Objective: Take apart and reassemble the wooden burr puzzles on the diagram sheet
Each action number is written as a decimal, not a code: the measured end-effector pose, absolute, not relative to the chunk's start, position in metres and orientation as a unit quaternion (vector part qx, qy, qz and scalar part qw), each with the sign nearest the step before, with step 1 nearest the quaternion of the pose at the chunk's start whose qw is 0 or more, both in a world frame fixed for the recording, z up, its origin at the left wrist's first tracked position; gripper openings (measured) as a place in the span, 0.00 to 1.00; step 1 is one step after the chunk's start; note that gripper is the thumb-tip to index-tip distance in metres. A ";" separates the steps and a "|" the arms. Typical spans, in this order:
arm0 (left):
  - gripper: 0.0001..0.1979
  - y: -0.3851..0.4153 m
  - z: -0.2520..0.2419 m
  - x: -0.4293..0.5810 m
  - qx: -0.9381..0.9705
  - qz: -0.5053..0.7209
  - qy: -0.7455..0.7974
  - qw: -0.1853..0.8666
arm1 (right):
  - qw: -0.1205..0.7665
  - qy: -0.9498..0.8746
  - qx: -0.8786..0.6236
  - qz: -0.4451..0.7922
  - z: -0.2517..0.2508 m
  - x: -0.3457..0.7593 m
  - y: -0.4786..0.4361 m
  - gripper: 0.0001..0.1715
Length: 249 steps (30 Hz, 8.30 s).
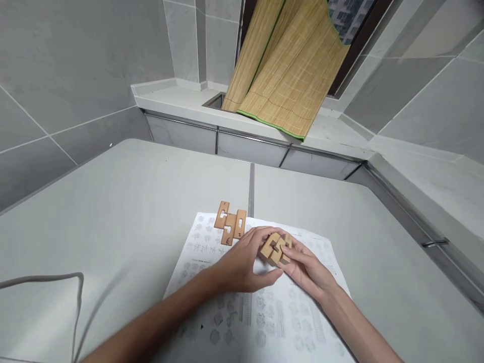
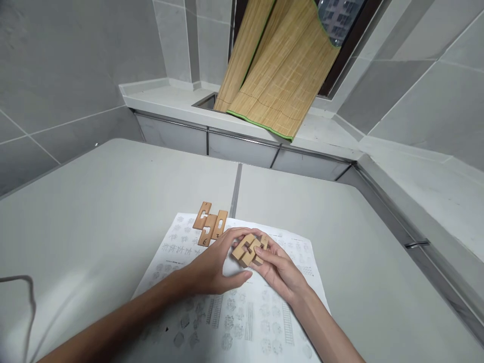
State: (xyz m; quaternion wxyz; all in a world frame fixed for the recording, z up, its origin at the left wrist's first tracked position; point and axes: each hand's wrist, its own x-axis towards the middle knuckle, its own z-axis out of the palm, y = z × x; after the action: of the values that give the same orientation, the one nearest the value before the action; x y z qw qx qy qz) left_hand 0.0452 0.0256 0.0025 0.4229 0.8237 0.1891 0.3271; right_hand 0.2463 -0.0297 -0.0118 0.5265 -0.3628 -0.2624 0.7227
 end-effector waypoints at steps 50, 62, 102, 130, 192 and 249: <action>0.16 0.032 0.008 0.046 0.511 0.155 0.295 0.792 | 0.450 -0.553 -0.580 0.394 -0.019 0.239 -0.037 0.23; 0.15 0.030 0.010 0.045 0.595 0.164 0.254 0.745 | 0.475 -0.525 -0.610 0.355 -0.016 0.242 -0.036 0.23; 0.21 0.032 -0.006 0.048 0.597 0.224 0.290 0.713 | 0.584 -0.345 -0.381 0.628 -0.015 0.257 -0.032 0.18; 0.20 0.028 0.009 0.044 0.729 0.129 0.246 0.626 | 0.500 -0.487 -0.472 0.539 -0.009 0.242 -0.038 0.22; 0.24 0.033 -0.006 0.049 0.697 0.243 0.362 0.569 | 0.488 -0.620 -0.535 0.301 -0.015 0.251 -0.035 0.13; 0.35 0.032 -0.002 0.044 0.750 0.241 0.292 0.542 | 0.409 -0.687 -0.536 0.271 -0.014 0.256 -0.046 0.15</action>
State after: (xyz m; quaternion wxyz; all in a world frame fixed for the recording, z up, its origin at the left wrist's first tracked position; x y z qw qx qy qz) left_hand 0.0442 0.0325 -0.0019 0.5425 0.7499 0.2923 0.2409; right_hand 0.2558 -0.0460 -0.0137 0.4089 -0.5357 -0.6872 0.2711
